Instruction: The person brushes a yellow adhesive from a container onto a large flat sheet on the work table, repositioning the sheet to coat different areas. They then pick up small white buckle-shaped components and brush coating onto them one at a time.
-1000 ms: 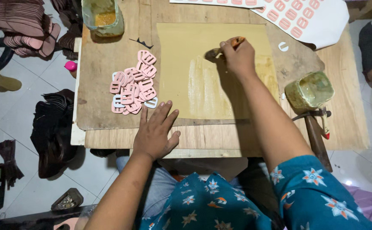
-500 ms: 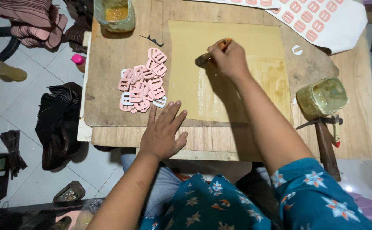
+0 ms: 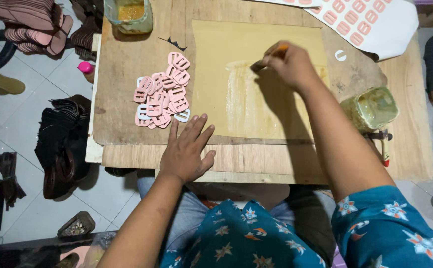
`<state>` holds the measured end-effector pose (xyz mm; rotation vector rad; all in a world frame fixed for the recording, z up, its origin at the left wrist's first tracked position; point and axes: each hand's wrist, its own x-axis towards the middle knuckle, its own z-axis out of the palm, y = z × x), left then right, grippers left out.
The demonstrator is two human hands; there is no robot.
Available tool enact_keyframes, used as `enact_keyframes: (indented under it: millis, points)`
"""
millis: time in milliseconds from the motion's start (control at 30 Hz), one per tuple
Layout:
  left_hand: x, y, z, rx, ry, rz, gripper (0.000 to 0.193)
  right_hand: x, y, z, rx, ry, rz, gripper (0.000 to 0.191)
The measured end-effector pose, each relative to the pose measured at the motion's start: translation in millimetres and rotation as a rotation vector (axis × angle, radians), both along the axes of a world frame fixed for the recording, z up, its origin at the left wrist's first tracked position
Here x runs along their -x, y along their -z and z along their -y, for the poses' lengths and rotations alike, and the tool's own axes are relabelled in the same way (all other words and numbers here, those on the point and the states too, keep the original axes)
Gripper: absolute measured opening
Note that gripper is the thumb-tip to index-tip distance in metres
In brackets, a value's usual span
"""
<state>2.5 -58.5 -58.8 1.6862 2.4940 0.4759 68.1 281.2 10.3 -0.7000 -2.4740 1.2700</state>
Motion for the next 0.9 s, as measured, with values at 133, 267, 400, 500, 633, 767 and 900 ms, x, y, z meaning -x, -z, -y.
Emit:
enact_keyframes:
  millis: [133,267,400,500,633,767,900]
  points:
    - [1,-1,0,-0.004,-0.001,0.003,0.068,-23,-3,10,0.118,-0.034,0.228,0.018]
    - [2,1,1,-0.042,0.005,-0.016,0.068,-98,-19,1,0.053,0.183,-0.055,0.023]
    - [4,5,3,-0.093,0.0,-0.014,0.067,-202,-28,-22,-0.213,0.5,-0.361,0.02]
    - [6,7,3,-0.078,0.011,-0.023,0.063,-259,-21,-38,-0.514,0.697,-0.243,0.018]
    - [7,6,4,-0.092,0.021,-0.044,0.064,-284,-2,-53,-0.444,0.742,-0.06,0.018]
    - [5,4,6,-0.074,-0.006,-0.048,0.062,-271,15,-53,-0.756,0.651,0.047,0.016]
    - [5,3,6,-0.107,-0.004,-0.063,0.064,-256,15,-41,-0.799,0.684,0.132,0.015]
